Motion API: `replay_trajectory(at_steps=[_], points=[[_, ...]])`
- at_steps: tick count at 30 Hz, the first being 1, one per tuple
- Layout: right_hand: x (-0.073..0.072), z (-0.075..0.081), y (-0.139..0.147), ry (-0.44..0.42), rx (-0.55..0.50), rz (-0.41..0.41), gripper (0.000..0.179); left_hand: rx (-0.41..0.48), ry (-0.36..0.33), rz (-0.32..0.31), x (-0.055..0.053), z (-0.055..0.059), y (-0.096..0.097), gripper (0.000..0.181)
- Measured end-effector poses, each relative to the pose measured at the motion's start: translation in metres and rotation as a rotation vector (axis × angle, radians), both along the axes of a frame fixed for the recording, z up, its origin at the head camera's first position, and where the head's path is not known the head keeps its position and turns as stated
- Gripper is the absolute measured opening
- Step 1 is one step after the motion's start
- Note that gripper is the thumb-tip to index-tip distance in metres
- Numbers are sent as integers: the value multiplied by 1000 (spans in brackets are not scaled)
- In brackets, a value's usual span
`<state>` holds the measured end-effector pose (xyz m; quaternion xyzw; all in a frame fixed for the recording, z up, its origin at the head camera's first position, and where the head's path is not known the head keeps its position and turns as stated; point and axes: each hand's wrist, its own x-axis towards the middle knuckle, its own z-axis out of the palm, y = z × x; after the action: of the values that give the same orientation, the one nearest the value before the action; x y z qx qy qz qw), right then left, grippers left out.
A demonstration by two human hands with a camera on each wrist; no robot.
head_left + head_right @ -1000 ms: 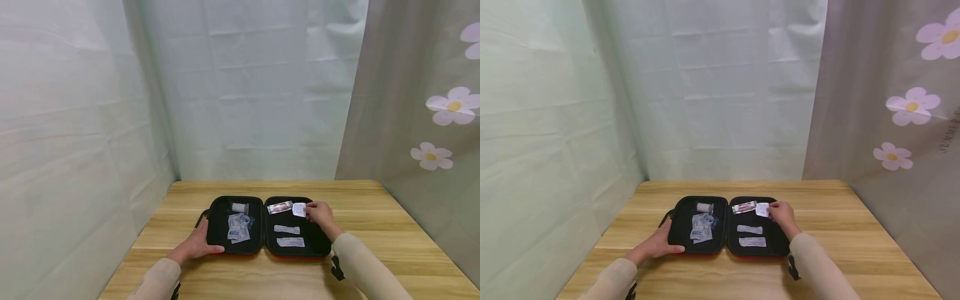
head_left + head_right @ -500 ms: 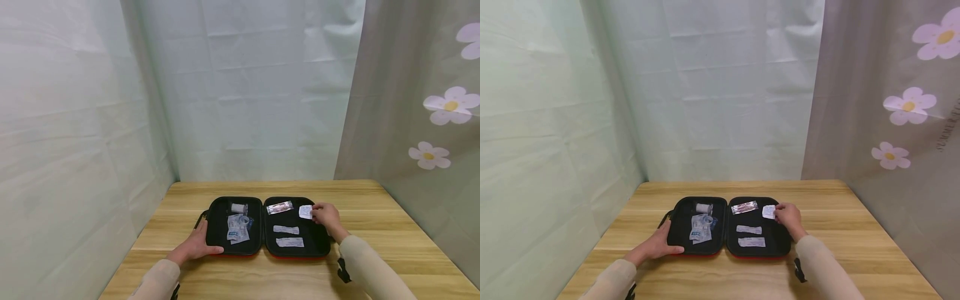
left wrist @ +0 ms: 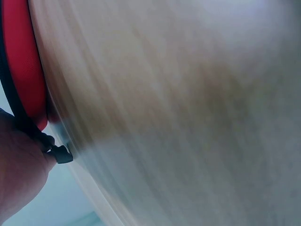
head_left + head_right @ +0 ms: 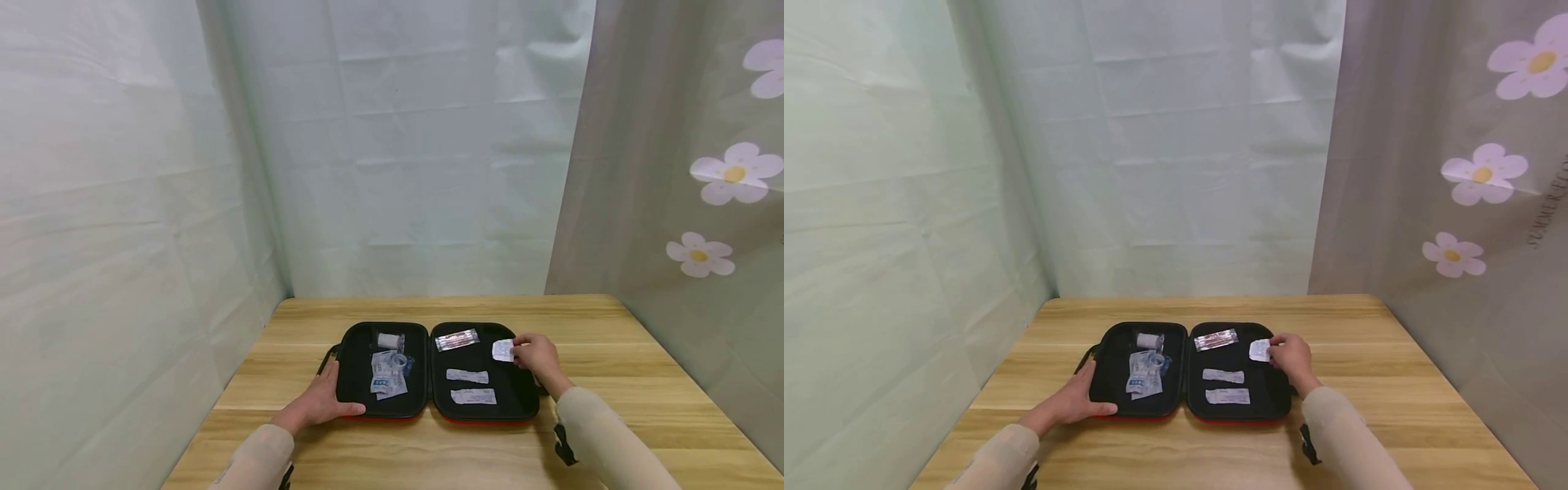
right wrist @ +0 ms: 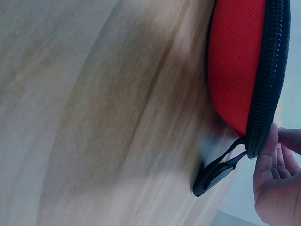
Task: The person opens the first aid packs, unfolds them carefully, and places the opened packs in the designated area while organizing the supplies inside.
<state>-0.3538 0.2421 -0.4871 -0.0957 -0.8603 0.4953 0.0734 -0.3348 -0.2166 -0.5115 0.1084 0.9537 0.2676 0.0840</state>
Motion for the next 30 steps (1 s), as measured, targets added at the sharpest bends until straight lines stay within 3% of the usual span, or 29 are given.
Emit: replay_trajectory(at_steps=[20, 23, 30], points=[[-1, -2, -11, 32, 301, 11, 16, 0, -11, 13, -2, -3, 0, 134], [-2, -2, -15, 26, 306, 26, 15, 3, -10, 14, -2, -4, 0, 134], [-3, -5, -22, -26, 194, 48, 18, 5, -9, 20, -3, -5, 0, 135]])
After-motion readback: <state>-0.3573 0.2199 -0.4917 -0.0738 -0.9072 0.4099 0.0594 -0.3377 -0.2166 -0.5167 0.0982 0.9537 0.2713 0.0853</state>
